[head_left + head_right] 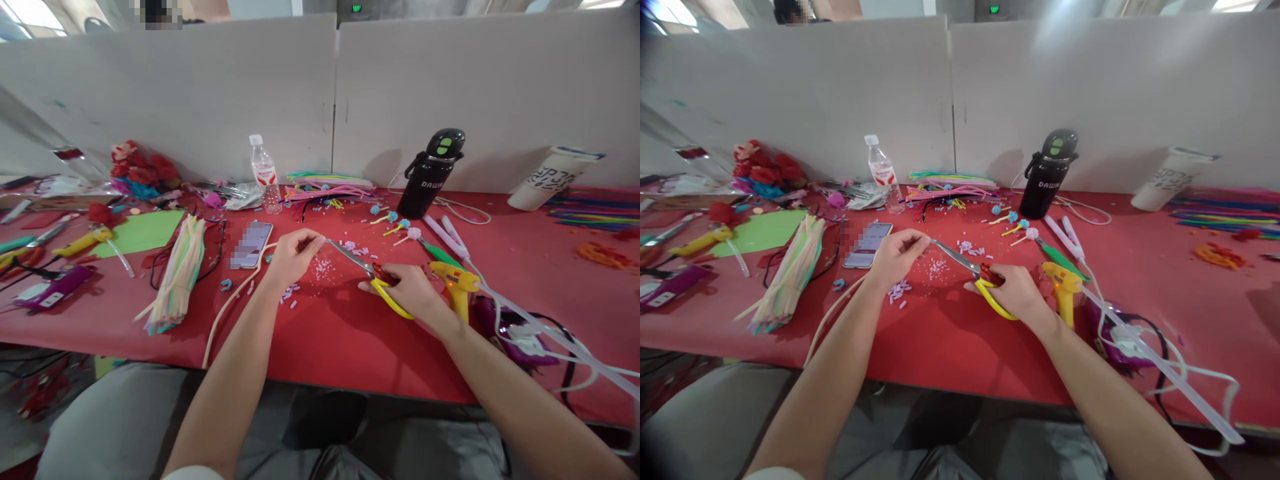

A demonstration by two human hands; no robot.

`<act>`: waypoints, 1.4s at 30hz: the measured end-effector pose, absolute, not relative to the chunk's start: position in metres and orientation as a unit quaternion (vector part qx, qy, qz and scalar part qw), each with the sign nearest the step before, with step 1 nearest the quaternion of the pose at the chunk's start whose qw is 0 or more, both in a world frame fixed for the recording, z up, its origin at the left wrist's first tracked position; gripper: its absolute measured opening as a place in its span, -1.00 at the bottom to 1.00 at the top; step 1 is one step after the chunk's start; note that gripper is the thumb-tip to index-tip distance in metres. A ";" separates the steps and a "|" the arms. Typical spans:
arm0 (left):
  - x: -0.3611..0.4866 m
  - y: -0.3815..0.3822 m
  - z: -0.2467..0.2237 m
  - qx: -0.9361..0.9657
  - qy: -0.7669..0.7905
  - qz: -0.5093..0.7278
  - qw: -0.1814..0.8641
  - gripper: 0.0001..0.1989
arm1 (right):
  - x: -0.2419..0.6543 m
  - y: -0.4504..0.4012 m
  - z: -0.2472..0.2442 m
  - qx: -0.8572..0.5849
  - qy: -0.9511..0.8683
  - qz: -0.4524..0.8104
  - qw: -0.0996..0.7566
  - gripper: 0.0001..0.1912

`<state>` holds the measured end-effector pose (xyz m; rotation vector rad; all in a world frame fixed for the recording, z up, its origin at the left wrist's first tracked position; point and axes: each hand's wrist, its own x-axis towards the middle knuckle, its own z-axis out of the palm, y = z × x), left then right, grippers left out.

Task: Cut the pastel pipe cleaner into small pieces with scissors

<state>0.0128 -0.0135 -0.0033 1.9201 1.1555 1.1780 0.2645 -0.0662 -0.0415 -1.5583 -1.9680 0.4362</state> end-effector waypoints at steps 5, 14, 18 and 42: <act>0.013 -0.014 -0.003 0.724 0.435 0.443 0.300 -0.74 | 0.263 -0.067 -0.040 -0.587 -0.738 0.166 0.288 -0.40; 0.011 -0.011 -0.005 0.726 0.433 0.450 0.289 -0.76 | 0.263 -0.067 -0.042 -0.580 -0.738 0.174 0.297 -0.43; 0.011 -0.012 -0.005 0.725 0.428 0.451 0.296 -0.75 | 0.265 -0.066 -0.044 -0.568 -0.747 0.171 0.300 -0.43; 0.009 -0.011 -0.006 0.730 0.425 0.451 0.289 -0.76 | 0.264 -0.066 -0.044 -0.577 -0.742 0.181 0.290 -0.44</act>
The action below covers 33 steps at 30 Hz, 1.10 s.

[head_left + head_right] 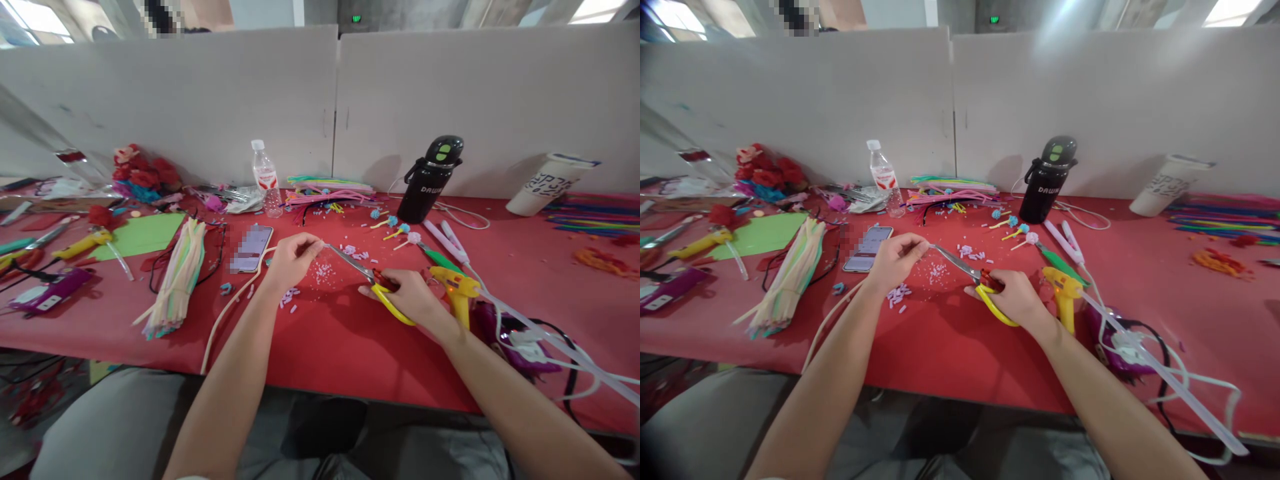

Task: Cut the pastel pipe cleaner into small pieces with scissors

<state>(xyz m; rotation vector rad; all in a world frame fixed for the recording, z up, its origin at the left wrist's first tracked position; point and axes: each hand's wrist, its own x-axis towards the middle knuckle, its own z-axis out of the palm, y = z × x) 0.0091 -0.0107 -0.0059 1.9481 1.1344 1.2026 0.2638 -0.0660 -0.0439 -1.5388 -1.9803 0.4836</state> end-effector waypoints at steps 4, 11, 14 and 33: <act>0.009 -0.011 -0.006 0.732 0.427 0.448 0.284 -0.77 | 0.263 -0.067 -0.043 -0.581 -0.738 0.186 0.287 -0.44; 0.010 -0.011 -0.006 0.728 0.429 0.446 0.295 -0.76 | 0.264 -0.066 -0.044 -0.580 -0.739 0.187 0.288 -0.41; 0.010 -0.012 -0.004 0.726 0.432 0.445 0.297 -0.77 | 0.264 -0.065 -0.045 -0.580 -0.740 0.186 0.286 -0.41; 0.011 -0.017 0.002 0.715 0.426 0.445 0.330 -0.74 | 0.263 -0.067 -0.041 -0.578 -0.740 0.182 0.291 -0.42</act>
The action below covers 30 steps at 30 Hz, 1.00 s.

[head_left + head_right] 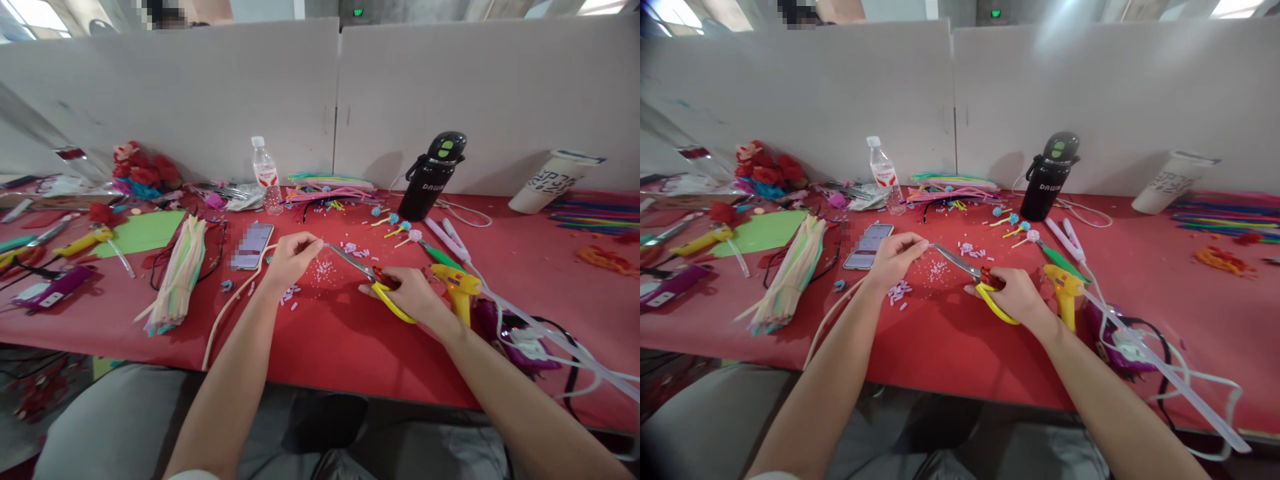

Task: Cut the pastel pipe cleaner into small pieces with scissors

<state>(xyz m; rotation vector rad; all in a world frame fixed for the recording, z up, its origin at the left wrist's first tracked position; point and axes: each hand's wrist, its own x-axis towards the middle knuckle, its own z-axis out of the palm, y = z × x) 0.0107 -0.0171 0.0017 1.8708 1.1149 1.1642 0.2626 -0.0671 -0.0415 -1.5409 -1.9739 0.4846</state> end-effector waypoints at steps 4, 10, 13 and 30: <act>0.011 -0.017 0.001 0.716 0.428 0.442 0.329 -0.74 | 0.263 -0.067 -0.042 -0.577 -0.745 0.177 0.286 -0.41; 0.010 -0.016 0.001 0.717 0.430 0.439 0.330 -0.73 | 0.265 -0.066 -0.043 -0.577 -0.745 0.174 0.287 -0.40; 0.010 -0.016 0.001 0.716 0.431 0.437 0.332 -0.73 | 0.263 -0.067 -0.042 -0.582 -0.740 0.175 0.288 -0.40; 0.010 -0.016 0.000 0.710 0.435 0.435 0.342 -0.70 | 0.264 -0.066 -0.044 -0.582 -0.743 0.180 0.275 -0.44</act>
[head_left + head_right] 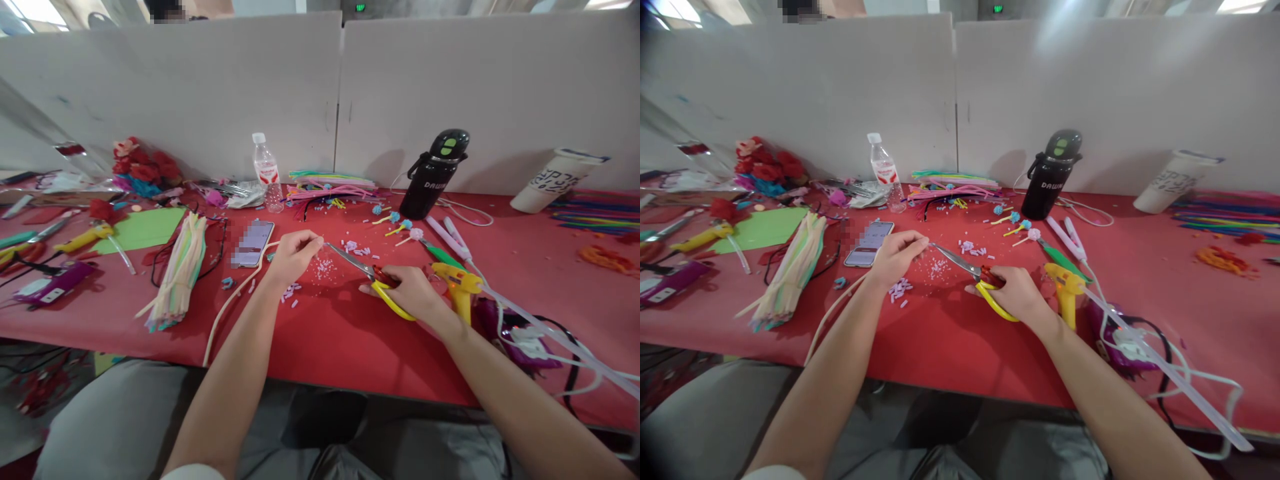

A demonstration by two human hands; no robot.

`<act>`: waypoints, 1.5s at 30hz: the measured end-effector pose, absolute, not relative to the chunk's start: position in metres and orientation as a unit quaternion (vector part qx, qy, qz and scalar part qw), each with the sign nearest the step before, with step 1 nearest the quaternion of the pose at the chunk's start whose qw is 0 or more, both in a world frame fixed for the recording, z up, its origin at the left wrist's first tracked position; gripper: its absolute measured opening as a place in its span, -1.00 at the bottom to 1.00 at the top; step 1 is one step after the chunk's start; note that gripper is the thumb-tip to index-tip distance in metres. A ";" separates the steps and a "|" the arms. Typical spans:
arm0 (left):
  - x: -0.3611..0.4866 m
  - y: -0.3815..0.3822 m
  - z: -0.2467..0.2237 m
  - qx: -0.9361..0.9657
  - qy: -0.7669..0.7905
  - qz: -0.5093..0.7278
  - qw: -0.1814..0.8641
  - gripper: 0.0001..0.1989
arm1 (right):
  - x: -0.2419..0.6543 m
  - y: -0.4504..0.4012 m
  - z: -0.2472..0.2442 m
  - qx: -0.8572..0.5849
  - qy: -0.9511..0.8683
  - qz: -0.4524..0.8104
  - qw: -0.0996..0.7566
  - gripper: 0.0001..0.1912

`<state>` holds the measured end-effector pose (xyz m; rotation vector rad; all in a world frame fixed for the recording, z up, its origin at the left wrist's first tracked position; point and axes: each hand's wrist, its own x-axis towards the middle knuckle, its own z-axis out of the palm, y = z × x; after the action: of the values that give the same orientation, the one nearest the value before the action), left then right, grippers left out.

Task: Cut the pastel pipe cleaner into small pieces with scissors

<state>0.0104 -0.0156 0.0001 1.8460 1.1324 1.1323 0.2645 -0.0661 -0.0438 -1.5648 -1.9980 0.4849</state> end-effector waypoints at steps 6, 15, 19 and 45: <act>0.010 -0.016 0.001 0.707 0.439 0.434 0.345 -0.70 | 0.264 -0.067 -0.043 -0.577 -0.745 0.172 0.288 -0.46; 0.011 -0.015 -0.001 0.706 0.445 0.434 0.339 -0.68 | 0.261 -0.069 -0.040 -0.584 -0.735 0.181 0.294 -0.46; 0.012 -0.017 0.001 0.710 0.451 0.424 0.335 -0.67 | 0.262 -0.069 -0.042 -0.583 -0.736 0.181 0.292 -0.45; 0.012 -0.017 0.000 0.721 0.428 0.428 0.337 -0.70 | 0.262 -0.068 -0.040 -0.582 -0.740 0.172 0.289 -0.42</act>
<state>0.0119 -0.0167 -0.0002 1.8795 1.1164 1.1151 0.2624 -0.0677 -0.0402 -1.5530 -1.9756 0.4591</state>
